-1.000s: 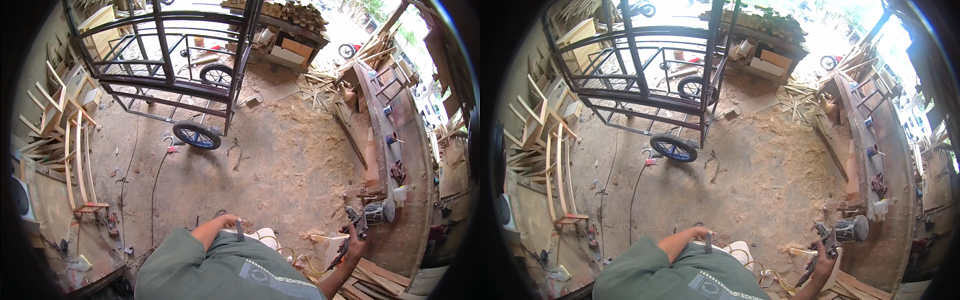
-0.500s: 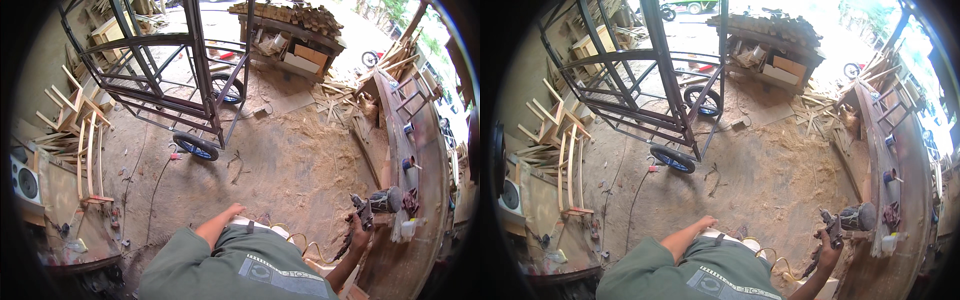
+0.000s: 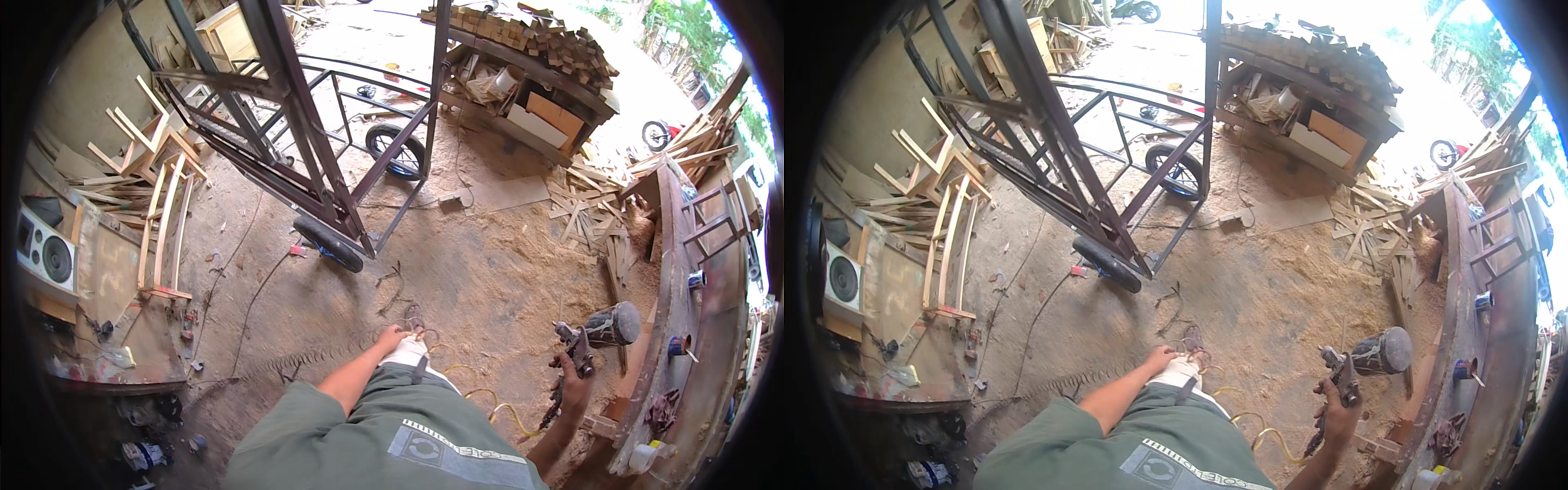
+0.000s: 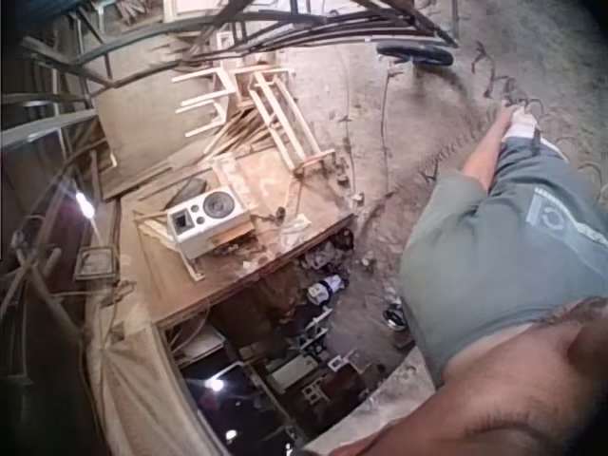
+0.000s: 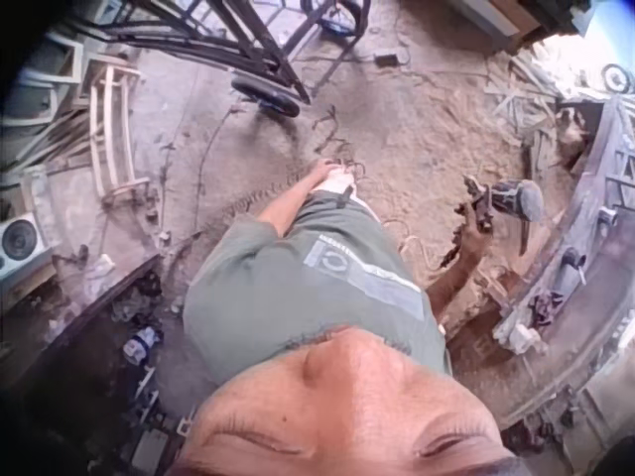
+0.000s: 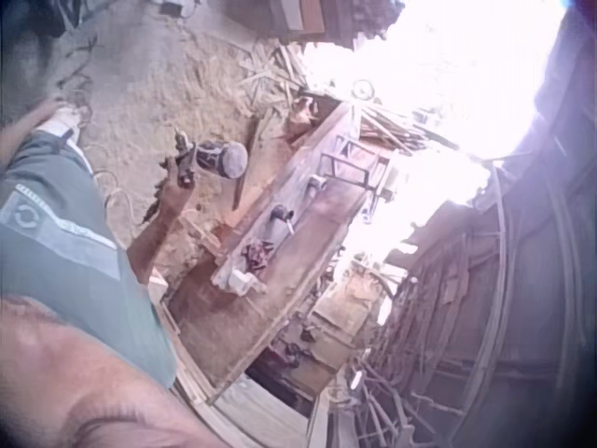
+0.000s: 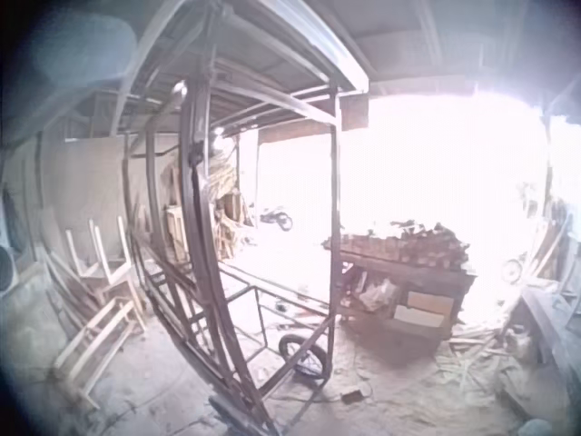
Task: The person uses a spray gun to apply paint to a metal cart frame and uses a brush to apply paint from a small container to the frame's joints.
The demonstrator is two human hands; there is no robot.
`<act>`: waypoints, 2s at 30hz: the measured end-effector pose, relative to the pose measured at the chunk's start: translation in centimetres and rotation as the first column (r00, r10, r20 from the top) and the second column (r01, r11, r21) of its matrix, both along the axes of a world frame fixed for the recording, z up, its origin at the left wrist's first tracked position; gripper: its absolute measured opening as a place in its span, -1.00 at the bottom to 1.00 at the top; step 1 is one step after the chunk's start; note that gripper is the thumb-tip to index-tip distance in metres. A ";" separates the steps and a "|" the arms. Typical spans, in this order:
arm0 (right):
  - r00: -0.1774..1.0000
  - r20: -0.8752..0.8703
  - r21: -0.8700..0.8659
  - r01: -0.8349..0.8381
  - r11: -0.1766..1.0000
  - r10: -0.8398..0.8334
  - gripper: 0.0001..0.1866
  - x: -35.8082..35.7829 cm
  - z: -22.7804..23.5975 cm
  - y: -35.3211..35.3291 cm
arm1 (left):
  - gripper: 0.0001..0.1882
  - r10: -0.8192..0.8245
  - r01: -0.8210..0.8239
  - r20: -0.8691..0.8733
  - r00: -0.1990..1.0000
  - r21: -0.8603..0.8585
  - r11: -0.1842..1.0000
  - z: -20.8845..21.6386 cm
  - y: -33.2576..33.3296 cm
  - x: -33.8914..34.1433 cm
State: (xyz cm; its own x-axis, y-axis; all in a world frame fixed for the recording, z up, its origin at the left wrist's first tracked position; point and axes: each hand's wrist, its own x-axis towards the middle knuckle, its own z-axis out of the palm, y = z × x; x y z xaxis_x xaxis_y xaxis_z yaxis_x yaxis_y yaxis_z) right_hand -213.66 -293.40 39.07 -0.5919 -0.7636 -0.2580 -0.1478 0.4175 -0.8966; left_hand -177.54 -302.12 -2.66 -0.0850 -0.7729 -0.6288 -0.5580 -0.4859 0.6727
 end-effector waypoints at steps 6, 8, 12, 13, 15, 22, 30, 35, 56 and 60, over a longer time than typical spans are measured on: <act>1.000 0.007 0.119 0.015 0.993 -0.016 -0.73 -2.5 0.7 -9.4 | -0.26 0.305 -0.317 0.089 0.948 0.195 0.928 -6.9 -7.2 0.5; 0.993 -0.067 0.163 0.108 0.981 -0.098 -0.63 -3.2 0.5 -12.4 | -0.22 0.421 -0.420 0.060 0.905 0.282 0.862 -9.0 -9.2 0.0; 0.998 -0.024 0.178 0.067 0.982 -0.064 -0.63 -3.8 -1.6 -20.1 | -0.22 0.639 -0.455 -0.110 0.761 0.611 0.648 -9.2 -11.9 -2.0; 0.999 -0.016 0.212 0.041 0.977 -0.038 -0.60 -4.0 -2.6 -21.9 | -0.24 0.637 -0.414 -0.132 0.759 0.658 0.629 -9.9 -12.2 -2.0; 0.999 -0.007 0.275 -0.029 0.961 0.033 -0.53 -4.2 -4.1 -26.4 | -0.28 0.655 -0.330 -0.186 0.732 0.745 0.580 -11.6 -12.5 -2.8; 0.919 0.106 0.360 -0.391 0.847 0.380 -0.55 -4.0 -12.6 -42.8 | -0.80 0.843 -0.565 -0.081 0.532 0.707 0.425 -8.7 -18.3 -5.1; 0.545 0.020 0.322 -0.797 0.511 0.838 -0.70 5.4 -35.5 -64.9 | -0.59 0.919 -0.901 -0.174 0.355 0.200 0.386 1.3 -24.7 -10.6; 0.436 -0.033 -0.083 -0.898 0.432 0.899 -0.68 21.4 -50.2 -75.2 | -0.19 0.731 -0.720 -0.035 0.681 -0.208 0.661 -6.1 -23.8 -16.6; 0.575 -0.112 -0.227 -0.809 0.543 0.810 -0.60 54.6 -68.2 -93.7 | -0.32 0.381 -0.397 0.333 0.862 -0.023 0.918 -12.1 -29.5 -13.5; 0.519 -0.069 -0.220 -0.841 0.495 0.852 -0.60 56.5 -68.6 -89.2 | -0.29 0.393 -0.418 0.316 0.864 0.014 0.908 -11.8 -29.8 -13.4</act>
State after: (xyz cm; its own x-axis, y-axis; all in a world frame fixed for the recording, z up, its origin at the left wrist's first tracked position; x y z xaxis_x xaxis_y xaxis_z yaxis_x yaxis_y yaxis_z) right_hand -157.17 -382.60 -29.49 0.3741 -0.9265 -0.0418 -0.2900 -0.0741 -0.9541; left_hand -190.90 -331.90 -14.51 0.4270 -0.6449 -0.6339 -0.4681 -0.7574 0.4552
